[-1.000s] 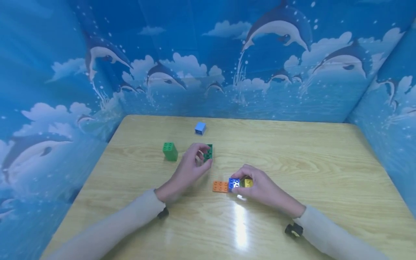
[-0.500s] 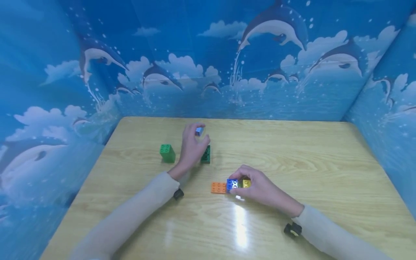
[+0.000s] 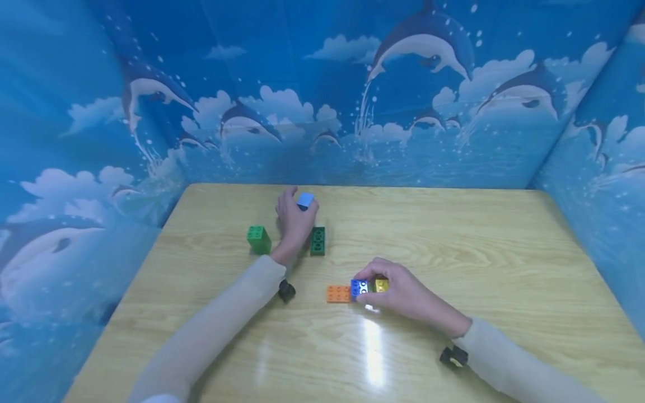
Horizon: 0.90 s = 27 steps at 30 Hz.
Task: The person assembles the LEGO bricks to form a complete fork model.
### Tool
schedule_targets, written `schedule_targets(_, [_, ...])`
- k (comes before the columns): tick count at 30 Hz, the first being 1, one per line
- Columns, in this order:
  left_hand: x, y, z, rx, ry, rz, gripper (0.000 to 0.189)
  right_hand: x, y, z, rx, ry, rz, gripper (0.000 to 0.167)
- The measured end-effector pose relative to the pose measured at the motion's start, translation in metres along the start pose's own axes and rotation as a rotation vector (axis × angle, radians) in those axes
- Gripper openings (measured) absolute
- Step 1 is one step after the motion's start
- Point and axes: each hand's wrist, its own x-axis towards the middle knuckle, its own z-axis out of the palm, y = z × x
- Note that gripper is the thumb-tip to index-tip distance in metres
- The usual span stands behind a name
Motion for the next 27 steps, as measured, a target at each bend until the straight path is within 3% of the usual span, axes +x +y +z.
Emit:
schedule_targets(5, [0.006,0.001,0.008,0.024,-0.025,-0.092,0.071,-0.001,0.0,-0.001,-0.023,0.012,-0.002,0.033])
schedule_targets(12, [0.016,-0.003,0.012,0.021,-0.04,-0.172,0.076,0.0,0.0,0.002,-0.033,0.016,0.001,0.033])
schedule_targets(21, [0.025,-0.009,0.007,0.033,-0.046,-0.208,0.068,-0.001,0.001,0.004,-0.004,0.018,0.023,0.034])
schedule_targets(27, [0.029,-0.011,0.005,0.017,-0.068,-0.193,0.056,-0.001,0.002,0.003,0.002,0.021,0.045,0.034])
